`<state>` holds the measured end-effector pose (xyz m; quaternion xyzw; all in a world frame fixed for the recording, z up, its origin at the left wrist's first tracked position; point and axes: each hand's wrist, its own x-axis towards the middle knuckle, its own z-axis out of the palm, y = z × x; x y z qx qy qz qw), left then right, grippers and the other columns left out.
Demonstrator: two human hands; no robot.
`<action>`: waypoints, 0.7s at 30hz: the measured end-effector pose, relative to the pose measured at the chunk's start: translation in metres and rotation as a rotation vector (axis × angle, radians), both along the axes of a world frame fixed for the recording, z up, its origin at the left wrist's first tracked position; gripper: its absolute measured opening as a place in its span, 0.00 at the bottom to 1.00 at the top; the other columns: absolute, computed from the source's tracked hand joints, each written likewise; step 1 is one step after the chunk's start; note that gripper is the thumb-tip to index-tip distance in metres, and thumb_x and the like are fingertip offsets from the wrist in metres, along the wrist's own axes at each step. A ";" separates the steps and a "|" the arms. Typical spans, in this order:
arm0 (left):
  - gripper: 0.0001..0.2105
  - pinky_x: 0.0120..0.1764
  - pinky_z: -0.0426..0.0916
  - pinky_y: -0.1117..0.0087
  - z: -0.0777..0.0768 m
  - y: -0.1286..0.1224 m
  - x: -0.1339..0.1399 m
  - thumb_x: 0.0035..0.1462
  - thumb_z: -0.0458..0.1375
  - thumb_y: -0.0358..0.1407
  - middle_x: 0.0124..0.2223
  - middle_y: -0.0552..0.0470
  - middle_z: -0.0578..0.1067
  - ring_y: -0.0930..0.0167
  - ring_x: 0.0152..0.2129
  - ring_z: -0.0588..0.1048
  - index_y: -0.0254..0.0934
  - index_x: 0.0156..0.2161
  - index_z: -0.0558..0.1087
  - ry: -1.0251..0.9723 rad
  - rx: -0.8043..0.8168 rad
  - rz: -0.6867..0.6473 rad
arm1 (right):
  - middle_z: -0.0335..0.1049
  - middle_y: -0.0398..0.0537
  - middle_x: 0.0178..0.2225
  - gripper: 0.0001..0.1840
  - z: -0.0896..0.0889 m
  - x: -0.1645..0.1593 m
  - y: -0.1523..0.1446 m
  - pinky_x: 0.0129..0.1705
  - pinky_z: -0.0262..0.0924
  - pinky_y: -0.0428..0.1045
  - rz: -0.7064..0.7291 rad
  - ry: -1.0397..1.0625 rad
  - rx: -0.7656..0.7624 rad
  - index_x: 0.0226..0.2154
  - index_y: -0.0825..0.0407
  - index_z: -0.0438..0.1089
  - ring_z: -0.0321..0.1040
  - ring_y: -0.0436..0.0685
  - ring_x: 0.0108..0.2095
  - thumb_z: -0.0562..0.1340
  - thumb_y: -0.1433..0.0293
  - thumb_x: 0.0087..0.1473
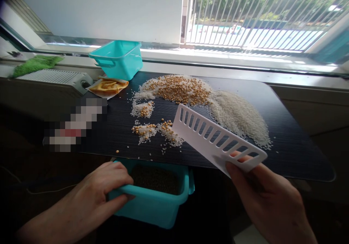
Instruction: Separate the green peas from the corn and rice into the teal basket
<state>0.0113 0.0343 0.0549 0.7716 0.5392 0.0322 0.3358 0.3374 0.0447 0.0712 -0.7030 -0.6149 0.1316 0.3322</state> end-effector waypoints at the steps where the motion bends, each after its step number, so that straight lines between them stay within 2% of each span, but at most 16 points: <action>1: 0.07 0.44 0.63 0.66 0.000 0.000 0.000 0.59 0.56 0.29 0.34 0.54 0.73 0.68 0.37 0.70 0.39 0.30 0.72 0.002 -0.001 -0.001 | 0.82 0.40 0.33 0.08 0.000 0.001 -0.002 0.33 0.74 0.49 -0.010 -0.020 0.005 0.34 0.40 0.78 0.79 0.62 0.33 0.66 0.60 0.49; 5: 0.07 0.47 0.62 0.65 -0.001 0.000 0.000 0.60 0.56 0.29 0.33 0.55 0.73 0.69 0.35 0.70 0.40 0.31 0.72 0.001 0.008 -0.016 | 0.82 0.39 0.33 0.07 -0.007 0.005 -0.010 0.32 0.73 0.47 0.012 -0.046 0.079 0.33 0.40 0.78 0.79 0.60 0.31 0.64 0.62 0.50; 10: 0.05 0.45 0.62 0.66 -0.006 -0.002 -0.001 0.60 0.57 0.31 0.35 0.56 0.73 0.68 0.37 0.69 0.41 0.32 0.73 -0.032 0.009 -0.005 | 0.82 0.36 0.32 0.07 -0.013 0.014 -0.011 0.29 0.73 0.43 0.099 -0.097 0.205 0.33 0.39 0.79 0.79 0.57 0.29 0.65 0.65 0.49; 14: 0.06 0.44 0.61 0.66 -0.006 -0.003 -0.001 0.61 0.57 0.31 0.33 0.57 0.72 0.69 0.35 0.69 0.40 0.31 0.72 -0.023 0.016 -0.024 | 0.82 0.35 0.32 0.09 -0.013 0.018 -0.015 0.32 0.74 0.42 0.199 -0.041 0.177 0.35 0.40 0.79 0.79 0.55 0.29 0.65 0.68 0.49; 19: 0.06 0.45 0.60 0.65 -0.003 -0.002 0.000 0.60 0.57 0.29 0.32 0.57 0.72 0.70 0.34 0.69 0.39 0.32 0.72 -0.021 0.051 -0.021 | 0.82 0.35 0.31 0.09 -0.012 0.016 -0.019 0.32 0.72 0.39 0.127 -0.039 0.167 0.34 0.40 0.79 0.79 0.54 0.28 0.66 0.68 0.49; 21: 0.06 0.44 0.60 0.65 -0.004 -0.001 -0.001 0.60 0.58 0.29 0.33 0.57 0.72 0.70 0.34 0.69 0.39 0.31 0.72 -0.026 0.047 -0.020 | 0.82 0.36 0.32 0.10 -0.011 0.014 -0.017 0.33 0.72 0.39 0.153 -0.032 0.161 0.34 0.40 0.80 0.79 0.54 0.29 0.66 0.69 0.49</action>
